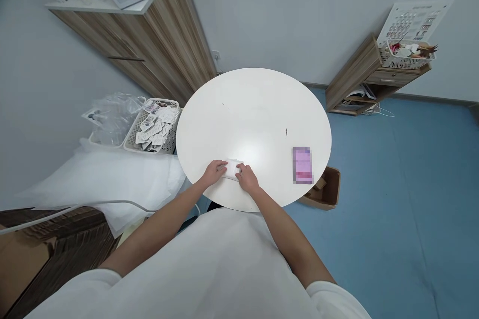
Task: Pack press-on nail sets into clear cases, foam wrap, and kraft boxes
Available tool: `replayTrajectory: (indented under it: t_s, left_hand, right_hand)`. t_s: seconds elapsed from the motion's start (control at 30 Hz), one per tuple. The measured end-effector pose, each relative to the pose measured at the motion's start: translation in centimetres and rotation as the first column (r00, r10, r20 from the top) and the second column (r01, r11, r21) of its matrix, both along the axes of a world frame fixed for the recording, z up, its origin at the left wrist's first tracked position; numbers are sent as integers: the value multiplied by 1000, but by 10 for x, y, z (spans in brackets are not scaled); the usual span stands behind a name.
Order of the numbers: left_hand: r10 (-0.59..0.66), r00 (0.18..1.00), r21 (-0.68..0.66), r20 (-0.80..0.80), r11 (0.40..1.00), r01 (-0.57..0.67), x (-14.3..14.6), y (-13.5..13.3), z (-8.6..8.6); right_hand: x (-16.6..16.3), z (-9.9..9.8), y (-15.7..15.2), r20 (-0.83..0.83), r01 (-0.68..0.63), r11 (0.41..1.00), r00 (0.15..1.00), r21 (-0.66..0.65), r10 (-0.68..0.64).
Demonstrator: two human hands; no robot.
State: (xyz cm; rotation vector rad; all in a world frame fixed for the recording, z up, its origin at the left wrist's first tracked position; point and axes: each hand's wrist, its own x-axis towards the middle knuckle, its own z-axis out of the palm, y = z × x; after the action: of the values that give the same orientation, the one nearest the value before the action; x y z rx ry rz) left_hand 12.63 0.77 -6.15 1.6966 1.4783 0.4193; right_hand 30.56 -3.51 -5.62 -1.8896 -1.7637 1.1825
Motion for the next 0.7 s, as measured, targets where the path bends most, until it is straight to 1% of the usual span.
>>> replayTrajectory:
  t_s: [0.1, 0.2, 0.27, 0.37, 0.43, 0.5, 0.57, 0.63, 0.7]
  left_hand:
    - [103, 993, -48, 54, 994, -101, 6, -4, 4]
    - [220, 972, -52, 87, 975, -216, 10, -15, 6]
    - [311, 947, -70, 80, 950, -306, 10, -22, 5]
    - [394, 918, -164, 43, 909, -383, 6, -27, 2]
    - [409, 912, -235, 23, 889, -393, 3, -24, 0]
    - [403, 915, -281, 15, 880, -383, 1, -18, -2]
    - [376, 926, -312, 22, 883, -351, 0, -12, -3]
    - [341, 939, -336, 43, 890, -308, 0, -6, -5]
    - [320, 945, -350, 68, 895, -278, 0, -3, -6]
  right_hand:
    - [3, -1, -11, -71, 45, 998, 997, 49, -42]
    - [3, -3, -25, -178, 185, 981, 969, 58, -172]
    - [1, -6, -32, -251, 272, 962, 931, -3, -264]
    - [-6, -11, -38, -301, 307, 937, 889, -168, -346]
    - [-10, -14, -37, -354, 338, 909, 842, -243, -407]
    - [-14, -17, -33, -429, 425, 864, 751, -268, -503]
    - [-17, -18, -28, -449, 518, 808, 674, -280, -587]
    - [-18, -18, -23, -406, 558, 777, 663, -291, -629]
    - [-21, -16, -19, -363, 566, 775, 685, -282, -632]
